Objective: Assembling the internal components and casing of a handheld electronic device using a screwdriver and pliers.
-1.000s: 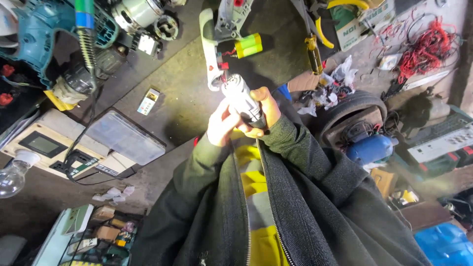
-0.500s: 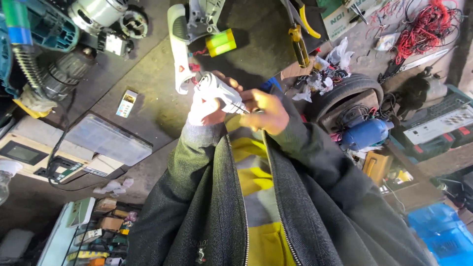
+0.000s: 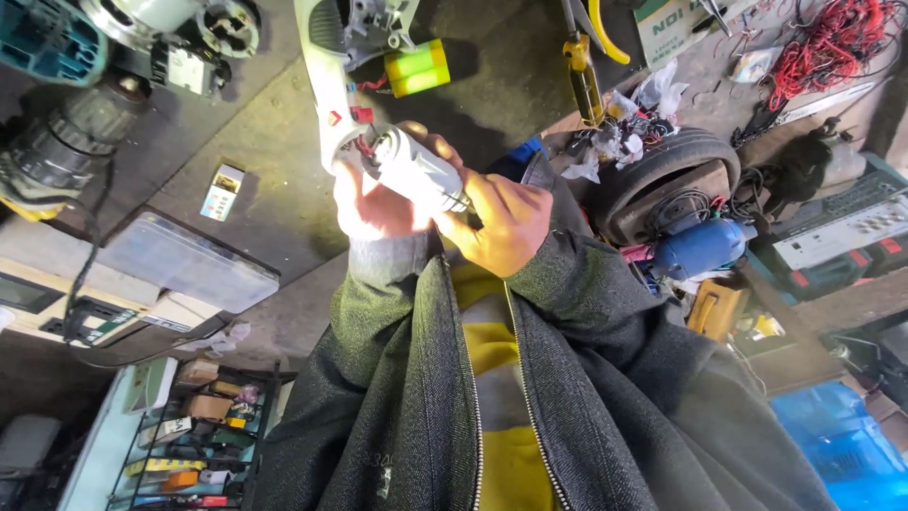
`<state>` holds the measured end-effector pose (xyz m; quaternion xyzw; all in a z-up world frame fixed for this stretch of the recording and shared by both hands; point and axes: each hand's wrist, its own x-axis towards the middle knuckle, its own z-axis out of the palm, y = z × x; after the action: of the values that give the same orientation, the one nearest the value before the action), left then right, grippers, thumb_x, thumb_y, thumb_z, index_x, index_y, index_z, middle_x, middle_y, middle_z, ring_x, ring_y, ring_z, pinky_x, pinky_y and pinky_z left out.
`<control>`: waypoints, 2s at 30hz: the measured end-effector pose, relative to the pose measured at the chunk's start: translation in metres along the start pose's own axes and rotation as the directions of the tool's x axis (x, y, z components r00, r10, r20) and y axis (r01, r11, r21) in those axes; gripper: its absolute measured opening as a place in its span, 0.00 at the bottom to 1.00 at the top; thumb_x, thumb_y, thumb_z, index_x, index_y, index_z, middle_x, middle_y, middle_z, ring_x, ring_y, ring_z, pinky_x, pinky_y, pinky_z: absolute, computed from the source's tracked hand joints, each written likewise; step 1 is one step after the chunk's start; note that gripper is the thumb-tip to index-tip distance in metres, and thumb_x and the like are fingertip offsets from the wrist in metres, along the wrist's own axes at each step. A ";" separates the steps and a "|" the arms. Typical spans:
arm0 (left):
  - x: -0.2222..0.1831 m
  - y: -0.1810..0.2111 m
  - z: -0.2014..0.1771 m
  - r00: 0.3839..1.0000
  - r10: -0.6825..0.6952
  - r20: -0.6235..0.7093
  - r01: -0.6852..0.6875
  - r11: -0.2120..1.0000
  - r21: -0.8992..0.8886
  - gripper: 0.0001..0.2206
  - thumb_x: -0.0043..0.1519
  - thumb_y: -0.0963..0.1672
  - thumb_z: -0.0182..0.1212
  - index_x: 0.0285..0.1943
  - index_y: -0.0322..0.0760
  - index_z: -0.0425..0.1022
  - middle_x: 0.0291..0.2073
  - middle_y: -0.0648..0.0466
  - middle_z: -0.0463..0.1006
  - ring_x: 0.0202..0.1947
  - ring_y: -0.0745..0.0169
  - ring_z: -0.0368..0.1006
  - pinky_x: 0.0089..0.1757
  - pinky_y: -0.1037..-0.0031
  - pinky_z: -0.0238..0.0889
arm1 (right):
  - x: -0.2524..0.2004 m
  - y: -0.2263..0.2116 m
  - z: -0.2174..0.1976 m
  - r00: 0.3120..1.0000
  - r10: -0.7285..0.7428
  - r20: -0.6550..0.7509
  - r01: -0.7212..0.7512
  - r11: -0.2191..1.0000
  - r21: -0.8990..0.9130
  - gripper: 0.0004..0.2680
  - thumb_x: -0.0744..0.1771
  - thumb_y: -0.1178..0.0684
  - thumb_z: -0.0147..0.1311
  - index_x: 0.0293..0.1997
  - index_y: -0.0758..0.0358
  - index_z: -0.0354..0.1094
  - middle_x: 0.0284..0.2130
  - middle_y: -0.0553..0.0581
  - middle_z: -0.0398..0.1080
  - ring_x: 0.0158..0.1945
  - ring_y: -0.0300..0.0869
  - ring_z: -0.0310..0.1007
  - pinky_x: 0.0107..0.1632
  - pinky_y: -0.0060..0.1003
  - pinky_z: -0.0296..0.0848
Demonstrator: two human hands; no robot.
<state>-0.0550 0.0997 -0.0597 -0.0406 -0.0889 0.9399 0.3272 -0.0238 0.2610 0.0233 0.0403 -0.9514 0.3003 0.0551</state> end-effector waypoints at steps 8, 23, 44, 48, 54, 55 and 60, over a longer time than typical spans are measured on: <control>0.005 -0.019 0.001 0.840 0.412 -0.353 -0.172 0.819 0.547 0.26 0.67 0.59 0.49 0.50 0.31 0.68 0.33 0.37 0.78 0.37 0.42 0.81 0.41 0.55 0.76 | -0.007 0.007 0.002 0.998 -0.053 0.041 0.049 0.994 0.101 0.10 0.67 0.43 0.58 0.37 0.58 0.74 0.24 0.50 0.67 0.21 0.41 0.71 0.25 0.33 0.72; 0.056 -0.005 0.082 0.538 0.319 -0.780 -0.121 0.945 0.304 0.30 0.50 0.62 0.59 0.29 0.30 0.76 0.20 0.44 0.72 0.19 0.46 0.69 0.24 0.59 0.66 | 0.016 0.002 -0.024 0.939 -0.143 0.312 0.096 0.982 0.162 0.06 0.66 0.54 0.64 0.32 0.60 0.70 0.24 0.51 0.65 0.23 0.45 0.65 0.26 0.40 0.63; 0.034 0.008 0.049 0.811 0.360 -0.460 -0.116 0.871 0.477 0.21 0.64 0.56 0.59 0.48 0.37 0.74 0.40 0.46 0.74 0.43 0.46 0.71 0.50 0.56 0.65 | 0.015 0.003 -0.012 0.850 0.274 0.451 -0.460 0.802 0.381 0.09 0.70 0.48 0.54 0.44 0.64 0.68 0.29 0.55 0.71 0.28 0.45 0.69 0.35 0.40 0.67; 0.043 0.007 0.066 0.646 0.436 -0.627 -0.217 0.892 0.397 0.16 0.61 0.53 0.66 0.41 0.37 0.75 0.34 0.47 0.73 0.37 0.49 0.72 0.42 0.59 0.68 | 0.011 -0.026 -0.017 0.857 0.350 0.377 -0.493 0.770 0.406 0.09 0.66 0.49 0.65 0.34 0.60 0.69 0.25 0.51 0.73 0.28 0.39 0.74 0.36 0.35 0.71; 0.060 -0.001 0.097 0.503 0.460 -0.732 -0.213 0.886 0.411 0.14 0.59 0.51 0.67 0.40 0.41 0.72 0.30 0.50 0.71 0.30 0.55 0.70 0.37 0.63 0.67 | -0.013 -0.043 0.001 0.712 0.249 0.656 -0.670 0.520 0.530 0.23 0.62 0.41 0.68 0.51 0.67 0.61 0.39 0.55 0.75 0.40 0.40 0.76 0.44 0.37 0.76; 0.056 0.000 0.090 0.504 0.460 -0.731 -0.212 0.886 0.412 0.14 0.59 0.51 0.67 0.40 0.41 0.72 0.30 0.50 0.71 0.30 0.55 0.70 0.37 0.63 0.67 | -0.026 -0.044 0.007 0.713 0.249 0.655 -0.669 0.520 0.531 0.23 0.62 0.41 0.68 0.51 0.67 0.61 0.39 0.55 0.75 0.40 0.40 0.76 0.44 0.37 0.76; 0.043 -0.002 0.076 0.624 0.494 -0.605 -0.146 0.835 0.531 0.11 0.59 0.48 0.68 0.41 0.38 0.76 0.32 0.48 0.74 0.43 0.43 0.78 0.45 0.58 0.71 | -0.038 -0.036 0.004 0.515 -0.353 0.781 -0.619 0.477 0.624 0.11 0.67 0.45 0.59 0.32 0.62 0.70 0.12 0.57 0.56 0.16 0.39 0.56 0.24 0.38 0.58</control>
<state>-0.0973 0.1169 0.0144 -0.3485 0.2663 0.8848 0.1576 0.0172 0.2304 0.0355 0.1127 -0.5555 0.6772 -0.4691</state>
